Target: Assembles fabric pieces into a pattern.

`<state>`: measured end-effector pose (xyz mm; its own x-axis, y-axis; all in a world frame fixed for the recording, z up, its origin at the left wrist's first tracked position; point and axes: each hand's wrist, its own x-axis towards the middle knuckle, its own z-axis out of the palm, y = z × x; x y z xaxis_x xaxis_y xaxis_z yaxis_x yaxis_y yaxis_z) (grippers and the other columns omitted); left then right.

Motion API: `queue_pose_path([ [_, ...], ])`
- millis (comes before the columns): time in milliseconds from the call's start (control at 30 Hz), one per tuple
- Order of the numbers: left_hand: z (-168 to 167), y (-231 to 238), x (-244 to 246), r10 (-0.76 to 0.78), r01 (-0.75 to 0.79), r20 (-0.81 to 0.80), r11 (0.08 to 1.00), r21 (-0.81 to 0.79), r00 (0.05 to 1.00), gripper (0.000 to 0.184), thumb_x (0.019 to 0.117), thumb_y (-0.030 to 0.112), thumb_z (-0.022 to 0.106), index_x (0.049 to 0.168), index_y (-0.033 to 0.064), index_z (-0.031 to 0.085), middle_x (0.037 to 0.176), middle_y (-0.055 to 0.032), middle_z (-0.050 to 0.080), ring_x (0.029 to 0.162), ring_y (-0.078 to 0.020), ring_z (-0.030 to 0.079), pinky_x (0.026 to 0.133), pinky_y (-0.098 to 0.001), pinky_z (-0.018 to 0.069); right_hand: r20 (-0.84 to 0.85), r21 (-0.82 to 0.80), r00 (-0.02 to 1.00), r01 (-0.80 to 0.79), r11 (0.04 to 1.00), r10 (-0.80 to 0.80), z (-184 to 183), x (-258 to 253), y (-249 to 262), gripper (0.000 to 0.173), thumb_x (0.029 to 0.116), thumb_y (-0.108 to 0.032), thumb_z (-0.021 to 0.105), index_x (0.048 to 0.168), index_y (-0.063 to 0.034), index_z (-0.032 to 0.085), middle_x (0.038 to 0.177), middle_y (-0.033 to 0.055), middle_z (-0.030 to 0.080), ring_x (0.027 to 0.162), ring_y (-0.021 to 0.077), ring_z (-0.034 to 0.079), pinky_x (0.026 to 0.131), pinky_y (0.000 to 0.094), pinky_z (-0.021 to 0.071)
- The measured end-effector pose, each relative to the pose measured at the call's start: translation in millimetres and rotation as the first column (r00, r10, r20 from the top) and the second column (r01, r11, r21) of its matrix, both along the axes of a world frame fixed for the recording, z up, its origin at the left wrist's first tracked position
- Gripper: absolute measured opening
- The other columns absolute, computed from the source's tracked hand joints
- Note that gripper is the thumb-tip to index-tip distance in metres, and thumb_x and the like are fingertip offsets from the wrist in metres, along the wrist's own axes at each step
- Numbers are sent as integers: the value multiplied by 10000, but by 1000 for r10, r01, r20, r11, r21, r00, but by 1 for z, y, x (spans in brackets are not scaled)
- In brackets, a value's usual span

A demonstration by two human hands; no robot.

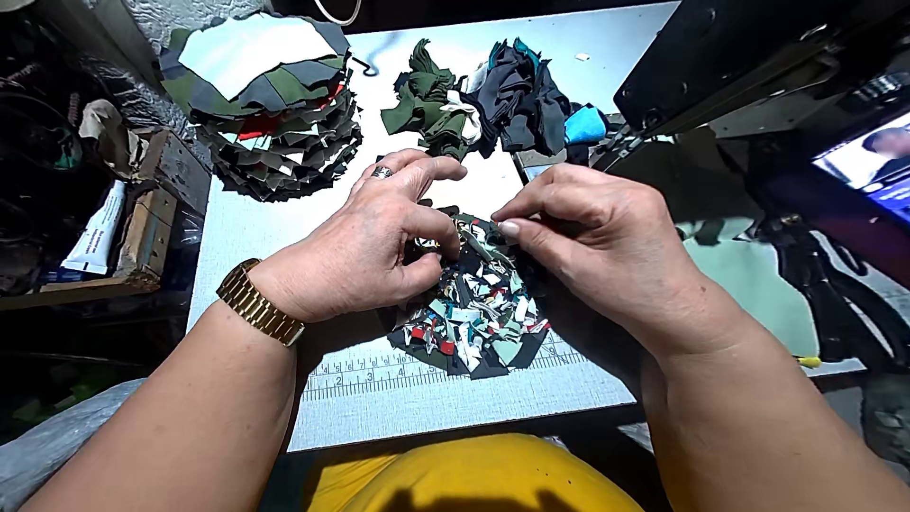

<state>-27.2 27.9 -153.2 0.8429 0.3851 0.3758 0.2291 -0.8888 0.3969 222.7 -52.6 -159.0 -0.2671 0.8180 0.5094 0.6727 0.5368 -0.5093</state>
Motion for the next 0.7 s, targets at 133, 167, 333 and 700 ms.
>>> queue_pose_path([
  [133,-1,-1,1,-40,40,13,998,-41,999,257,879,241,582,982,232,817,1494,-142,521,1465,-340,365,1168,-545,330,65,-43,997,-29,999,32,-5,-10,-4,96,929,-140,697,934,-69,760,887,34,641,794,62,615,697,172,513],
  [167,-2,-2,1,-37,36,-3,998,-42,999,263,881,249,581,990,239,820,1499,-133,519,1464,-335,369,1169,-555,328,82,-38,997,-10,999,13,-7,-11,-4,85,928,-119,689,918,-66,755,870,37,639,781,68,614,687,180,511],
  [333,-4,-3,3,-22,20,-37,999,-38,999,288,909,289,569,1057,245,812,1529,-137,488,1481,-330,352,1189,-585,293,143,17,985,100,995,-101,-9,-15,-2,86,943,-125,640,919,-83,711,834,20,643,748,72,611,664,220,514],
  [700,5,19,-22,205,-205,3,977,57,979,253,851,128,566,961,171,790,1436,-151,572,1428,-341,419,1162,-532,327,261,-19,965,-18,1000,22,0,-28,-12,494,1075,-354,419,1440,-69,591,1501,142,526,1400,276,490,1136,452,424],
])
